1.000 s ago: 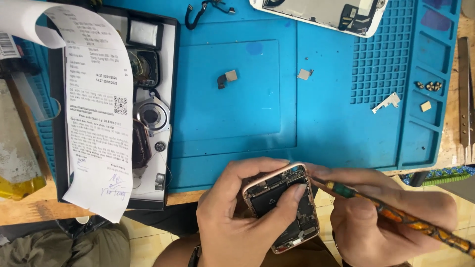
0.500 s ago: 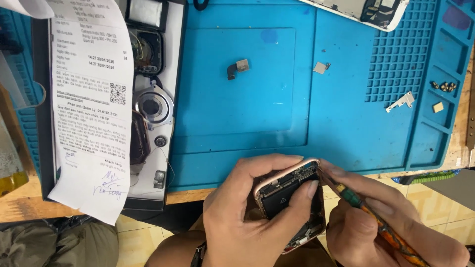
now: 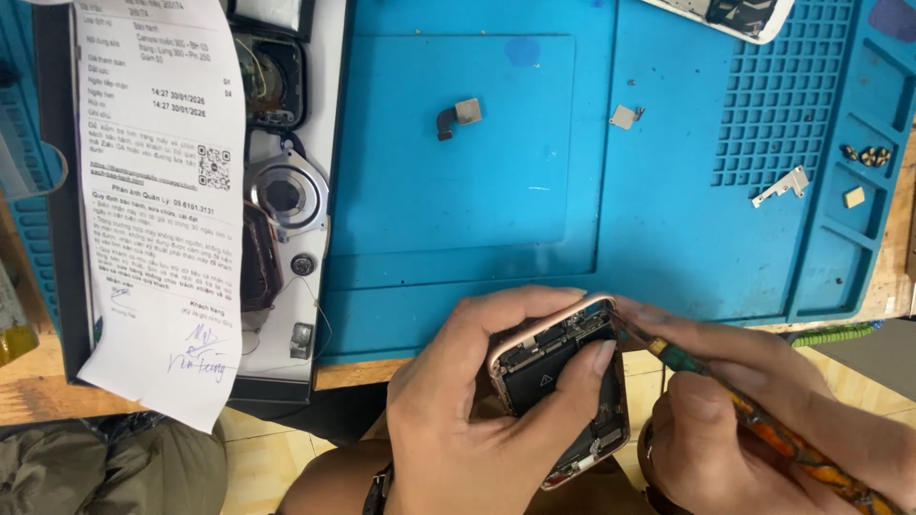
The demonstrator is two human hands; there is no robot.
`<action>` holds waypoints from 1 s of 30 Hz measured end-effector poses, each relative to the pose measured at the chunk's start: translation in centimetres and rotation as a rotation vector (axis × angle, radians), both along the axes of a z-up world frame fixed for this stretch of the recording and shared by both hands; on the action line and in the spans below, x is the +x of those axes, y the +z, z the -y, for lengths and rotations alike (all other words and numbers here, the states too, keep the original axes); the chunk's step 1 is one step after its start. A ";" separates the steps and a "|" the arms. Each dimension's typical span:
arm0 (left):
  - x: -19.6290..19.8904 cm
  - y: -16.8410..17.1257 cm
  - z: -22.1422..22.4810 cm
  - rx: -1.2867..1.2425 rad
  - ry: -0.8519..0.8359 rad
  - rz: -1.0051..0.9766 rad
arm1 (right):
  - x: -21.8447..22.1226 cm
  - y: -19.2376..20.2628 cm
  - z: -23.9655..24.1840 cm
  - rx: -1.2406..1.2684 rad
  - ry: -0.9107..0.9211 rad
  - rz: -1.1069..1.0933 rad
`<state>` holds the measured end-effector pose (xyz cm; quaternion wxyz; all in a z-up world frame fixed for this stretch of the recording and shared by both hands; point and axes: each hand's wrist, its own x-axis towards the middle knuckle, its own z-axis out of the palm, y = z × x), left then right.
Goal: Disassembling and repairing a smartphone on a technician's workbench using precision tools.
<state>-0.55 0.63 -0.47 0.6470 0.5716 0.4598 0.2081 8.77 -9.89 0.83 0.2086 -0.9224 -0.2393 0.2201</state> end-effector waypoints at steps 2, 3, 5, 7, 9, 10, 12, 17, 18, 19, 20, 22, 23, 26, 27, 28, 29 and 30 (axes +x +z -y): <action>0.1 0.1 -0.1 -0.015 0.008 0.012 | -1.5 -1.7 -0.3 0.148 -0.095 0.177; 0.2 0.2 -0.1 -0.028 0.017 0.025 | -2.3 -2.5 -0.5 0.296 -0.189 0.355; 0.3 0.3 -0.1 -0.024 0.026 0.003 | -1.7 -3.5 0.2 0.409 -0.121 0.331; 0.4 0.3 -0.1 -0.019 0.036 -0.019 | -1.4 -4.1 0.3 0.524 -0.052 0.305; 0.5 0.4 -0.1 -0.019 0.066 -0.023 | -1.4 -4.3 -0.3 0.655 -0.092 0.277; 0.5 0.3 0.0 -0.020 0.067 -0.023 | -1.4 -4.4 -0.4 0.655 -0.091 0.277; 0.5 0.1 0.0 0.003 0.061 -0.008 | -1.5 -4.6 -0.5 0.728 -0.127 0.199; 0.4 0.2 0.1 -0.014 0.062 -0.001 | -1.7 -3.7 -0.8 0.579 -0.023 0.349; 0.3 0.2 0.0 -0.003 0.041 -0.017 | -1.8 -3.9 -0.4 0.576 -0.059 0.366; 0.4 0.2 0.0 0.000 0.040 -0.014 | -1.5 -3.6 -0.6 0.579 -0.060 0.369; 0.4 0.3 0.0 -0.002 0.049 -0.018 | -1.3 -3.2 -0.8 0.545 -0.068 0.313; 0.4 0.4 0.0 0.002 0.059 -0.019 | -1.1 -2.6 -1.2 0.516 -0.074 0.259; 0.4 0.4 0.0 -0.004 0.058 -0.025 | -1.2 -2.5 -1.3 0.538 -0.105 0.227; 0.4 0.3 0.2 -0.015 0.062 -0.027 | -1.3 -1.6 -1.9 0.523 -0.147 0.189; 0.4 0.3 0.3 -0.021 0.067 -0.022 | -1.2 -1.3 -2.1 0.487 -0.156 0.183; 0.4 0.3 0.3 -0.020 0.067 -0.020 | -1.0 -0.8 -2.5 0.488 -0.156 0.185; 0.5 0.3 0.3 -0.019 0.073 -0.009 | -0.8 -0.3 -2.9 0.426 -0.143 0.137; 0.5 0.3 0.3 -0.017 0.080 0.002 | -0.5 0.3 -3.2 0.365 -0.130 0.089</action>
